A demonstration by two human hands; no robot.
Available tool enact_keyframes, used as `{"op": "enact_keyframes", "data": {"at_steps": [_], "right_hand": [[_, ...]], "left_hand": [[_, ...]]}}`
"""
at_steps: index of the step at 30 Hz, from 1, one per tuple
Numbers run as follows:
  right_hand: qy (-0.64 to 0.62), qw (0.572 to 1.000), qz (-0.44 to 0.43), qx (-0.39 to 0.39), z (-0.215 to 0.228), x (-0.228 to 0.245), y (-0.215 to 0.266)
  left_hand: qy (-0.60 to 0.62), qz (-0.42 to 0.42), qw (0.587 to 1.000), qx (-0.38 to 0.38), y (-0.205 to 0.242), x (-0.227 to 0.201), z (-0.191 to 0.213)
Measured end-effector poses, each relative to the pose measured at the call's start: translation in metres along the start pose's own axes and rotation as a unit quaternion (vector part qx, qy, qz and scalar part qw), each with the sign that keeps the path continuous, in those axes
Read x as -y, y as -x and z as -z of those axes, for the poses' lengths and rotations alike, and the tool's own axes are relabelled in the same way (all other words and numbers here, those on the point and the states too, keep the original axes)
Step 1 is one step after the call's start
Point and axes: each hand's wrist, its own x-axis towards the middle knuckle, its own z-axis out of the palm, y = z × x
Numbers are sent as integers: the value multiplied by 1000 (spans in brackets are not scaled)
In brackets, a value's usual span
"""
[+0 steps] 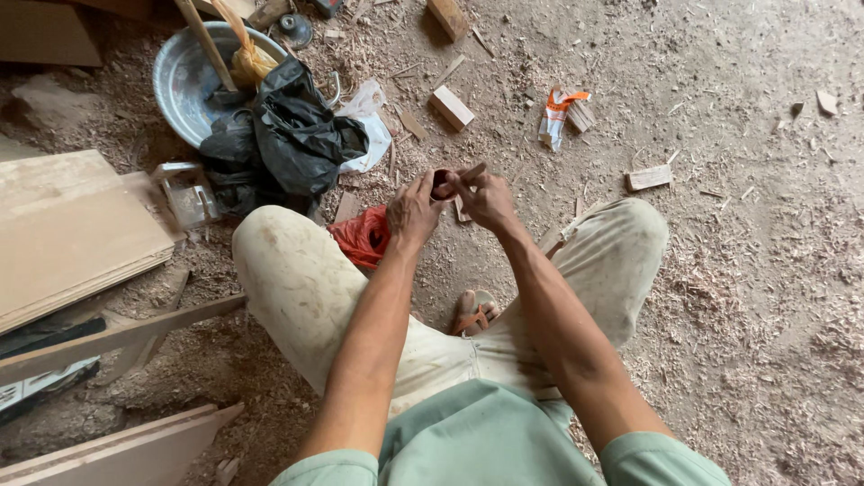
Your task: The person sits on the floor and mixes a reddish-brown substance in a small container using a wooden stick. They add a white powder from a plastic bag and a liquid from a small bottle, stirring the mixture thoroughly.
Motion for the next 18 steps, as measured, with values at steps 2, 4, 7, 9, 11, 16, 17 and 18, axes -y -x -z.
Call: {"op": "enact_keyframes", "data": {"at_steps": [2, 4, 7, 9, 11, 16, 17, 18], "right_hand": [[22, 999, -11, -34, -2, 0, 0], [24, 999, -4, -42, -2, 0, -1], [19, 999, 22, -26, -1, 0, 1], [47, 998, 29, -39, 0, 2, 0], [19, 999, 15, -42, -3, 6, 2], [66, 997, 1, -28, 7, 20, 4], [62, 996, -56, 5, 12, 23, 6], [58, 991, -112, 37, 17, 27, 5]], "left_hand": [[-3, -4, 1000, -5, 0, 3, -4], [-7, 3, 1000, 6, 0, 5, -6], [-9, -5, 1000, -10, 1, 7, -7], [8, 10, 1000, 11, -1, 4, -2], [14, 27, 999, 34, 3, 1, 8], [13, 37, 996, 75, 7, -20, 52], [33, 59, 993, 100, 8, -22, 65], [53, 80, 988, 122, 5, -21, 81]]}}
